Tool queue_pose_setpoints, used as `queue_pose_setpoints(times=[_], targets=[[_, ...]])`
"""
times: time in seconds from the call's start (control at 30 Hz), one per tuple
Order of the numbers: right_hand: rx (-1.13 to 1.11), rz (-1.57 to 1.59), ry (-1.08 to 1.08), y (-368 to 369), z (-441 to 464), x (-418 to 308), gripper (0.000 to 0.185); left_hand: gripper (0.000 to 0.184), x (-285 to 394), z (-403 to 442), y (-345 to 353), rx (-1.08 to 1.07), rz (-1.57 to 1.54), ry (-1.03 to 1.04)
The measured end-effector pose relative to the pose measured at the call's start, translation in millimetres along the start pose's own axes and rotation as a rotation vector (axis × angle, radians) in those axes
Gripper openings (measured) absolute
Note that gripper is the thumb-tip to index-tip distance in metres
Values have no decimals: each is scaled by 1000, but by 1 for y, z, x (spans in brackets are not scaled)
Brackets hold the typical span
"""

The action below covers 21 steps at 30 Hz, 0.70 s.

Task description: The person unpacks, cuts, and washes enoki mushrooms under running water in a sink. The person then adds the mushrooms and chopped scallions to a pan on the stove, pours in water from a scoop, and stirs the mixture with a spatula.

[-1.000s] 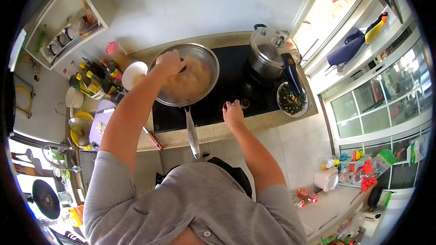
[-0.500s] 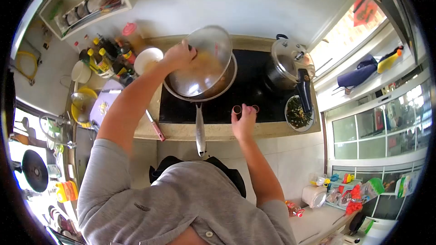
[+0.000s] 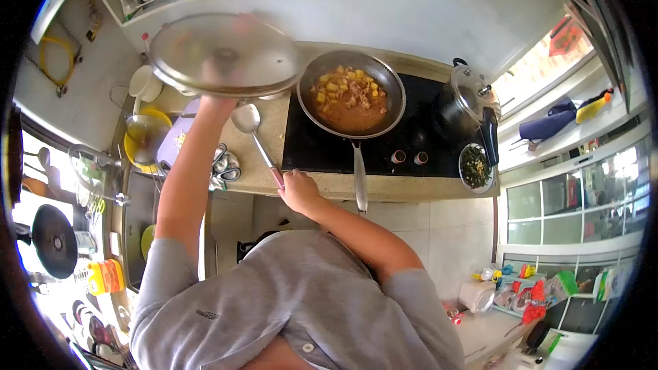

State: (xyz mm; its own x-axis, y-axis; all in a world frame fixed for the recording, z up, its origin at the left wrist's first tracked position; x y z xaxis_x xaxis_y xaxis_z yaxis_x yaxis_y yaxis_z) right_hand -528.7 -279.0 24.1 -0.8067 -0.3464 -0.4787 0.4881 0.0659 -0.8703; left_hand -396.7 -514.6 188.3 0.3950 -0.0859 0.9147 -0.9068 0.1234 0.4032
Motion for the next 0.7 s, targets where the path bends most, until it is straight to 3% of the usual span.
queue_pose_setpoints(times=[0.07, 0.1, 0.13, 0.2, 0.33, 0.43, 0.47, 0.53, 0.57, 0.6, 0.63, 0.67, 0.7], targets=[[-68, -57, 74, 49, 15, 14, 25, 30, 22, -23, -14, 21, 62, 37], [-71, -103, 142, 75, 20, 25, 23, 35, 29, -26, -27, 43, 352, 146], [-75, -145, 210, 88, 22, 30, 22, 35, 36, -36, -31, 25, 344, 145], [-95, -146, 252, 86, 27, 25, 18, 30, 52, -53, -40, -164, -567, -43], [-53, 19, 278, 31, 29, -13, 26, 32, 28, -22, -161, -51, 194, 186], [-22, 174, 327, -5, 7, -25, 32, 26, 54, -46, -180, -73, 58, 100], [7, 256, 353, -16, -4, -26, 34, 26, 71, -56, -179, 123, 726, 476], [82, 298, 327, -52, -26, -33, 31, 25, 87, -72, -172, 324, 1381, 850], [151, 344, 288, -75, -37, -38, 29, 26, 95, -73, -179, 349, 1174, 693], [147, 520, 388, -95, -49, -38, 27, 28, 96, -74, -188, 370, 970, 536], [144, 699, 485, -118, -57, -38, 25, 28, 94, -71, -203, 365, 969, 536], [169, 799, 561, -149, -63, -40, 24, 29, 93, -68, -220, 373, 1183, 692], [286, 792, 521, -165, -71, -26, 23, 30, 90, -68, -233, 369, 1292, 771]])
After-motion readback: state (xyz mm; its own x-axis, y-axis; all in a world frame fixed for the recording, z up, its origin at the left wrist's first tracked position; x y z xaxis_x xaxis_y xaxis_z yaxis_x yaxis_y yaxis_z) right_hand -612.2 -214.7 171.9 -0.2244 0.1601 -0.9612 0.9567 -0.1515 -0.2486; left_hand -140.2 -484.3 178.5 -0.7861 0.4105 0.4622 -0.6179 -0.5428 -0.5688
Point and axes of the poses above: each hand's wrist, its own z-axis towards the middle knuckle, its own y-axis out of the palm, x = y × z, the point moved 4 cm from there along z, towards the middle knuckle, and after that the axes turned 12 degrees about -y, right-handed, at the moved point
